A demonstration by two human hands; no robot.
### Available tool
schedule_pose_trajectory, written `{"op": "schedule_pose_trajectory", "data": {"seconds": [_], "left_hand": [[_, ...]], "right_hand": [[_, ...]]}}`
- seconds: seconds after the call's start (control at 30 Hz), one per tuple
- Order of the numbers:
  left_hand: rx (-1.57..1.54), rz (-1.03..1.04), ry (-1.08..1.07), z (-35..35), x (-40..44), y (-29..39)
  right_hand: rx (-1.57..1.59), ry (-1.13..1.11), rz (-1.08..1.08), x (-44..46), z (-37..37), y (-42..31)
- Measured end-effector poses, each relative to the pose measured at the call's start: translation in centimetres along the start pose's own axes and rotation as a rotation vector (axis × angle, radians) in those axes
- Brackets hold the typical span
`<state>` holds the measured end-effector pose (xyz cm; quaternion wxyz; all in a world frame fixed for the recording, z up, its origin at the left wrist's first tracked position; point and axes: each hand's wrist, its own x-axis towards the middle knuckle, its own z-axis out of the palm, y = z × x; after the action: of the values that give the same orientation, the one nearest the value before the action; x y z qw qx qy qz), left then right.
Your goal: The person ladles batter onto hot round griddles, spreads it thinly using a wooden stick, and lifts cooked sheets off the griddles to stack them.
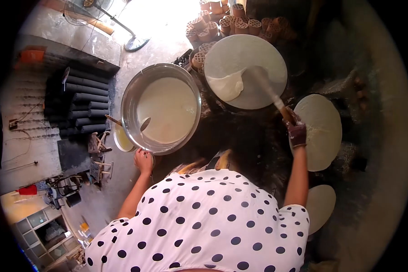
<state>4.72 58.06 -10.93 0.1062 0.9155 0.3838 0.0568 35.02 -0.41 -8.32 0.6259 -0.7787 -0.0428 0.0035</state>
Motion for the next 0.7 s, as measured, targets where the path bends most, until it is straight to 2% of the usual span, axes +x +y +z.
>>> {"op": "schedule_pose_trajectory", "data": {"seconds": [0.07, 0.1, 0.13, 0.17, 0.23, 0.27, 0.3, 0.37, 0.4, 0.47, 0.5, 0.53, 0.6, 0.63, 0.7], "left_hand": [[-0.014, 0.059, -0.005, 0.4, 0.8, -0.3], [-0.033, 0.060, -0.009, 0.8, 1.1, -0.7], [-0.057, 0.098, -0.009, 1.1, 1.3, -1.2], [-0.077, 0.138, -0.007, 1.3, 1.7, -1.8], [-0.101, 0.171, -0.010, 1.5, 2.3, -2.9], [-0.112, 0.202, -0.013, 1.5, 2.5, -3.7], [-0.116, 0.211, -0.022, 0.9, 2.7, -4.1], [-0.160, 0.186, -0.040, -0.3, 2.9, -4.9], [-0.168, 0.189, -0.046, -0.5, 3.1, -5.6], [-0.142, 0.235, -0.016, -1.4, 3.1, -7.3], [-0.151, 0.231, -0.031, -2.2, 3.1, -7.7], [-0.150, 0.240, -0.031, -2.2, 3.4, -8.2], [-0.135, 0.233, -0.066, -2.7, 3.7, -9.6], [-0.126, 0.242, -0.057, -2.9, 4.0, -10.0], [-0.108, 0.232, -0.045, -3.0, 4.3, -10.8]], "right_hand": [[-0.452, 0.244, 0.093, -2.6, 7.6, -7.4], [-0.170, 0.293, 0.361, -2.8, 11.4, -4.1], [-0.188, 0.274, 0.435, -2.6, 16.4, -6.3], [-0.201, 0.203, 0.358, -2.8, 21.2, -5.1], [-0.234, 0.210, 0.378, -2.0, 29.9, -4.0], [-0.088, 0.224, 0.410, -2.6, 32.3, -6.5], [-0.093, 0.236, 0.415, -3.5, 32.6, -4.8], [0.221, 0.379, 0.665, -4.7, 31.8, -0.2], [0.367, 0.414, 0.658, -5.9, 30.1, -1.3], [0.334, 0.503, 0.755, -6.1, 28.9, -3.7], [0.439, 0.530, 0.697, -5.6, 30.0, -4.6], [0.680, 0.480, 0.718, -4.0, 31.6, -2.4], [0.573, 0.457, 0.686, -3.0, 36.1, -7.3], [0.589, 0.459, 0.685, -2.5, 37.0, -5.8], [0.531, 0.250, 0.764, -2.6, 37.9, -1.0]]}}
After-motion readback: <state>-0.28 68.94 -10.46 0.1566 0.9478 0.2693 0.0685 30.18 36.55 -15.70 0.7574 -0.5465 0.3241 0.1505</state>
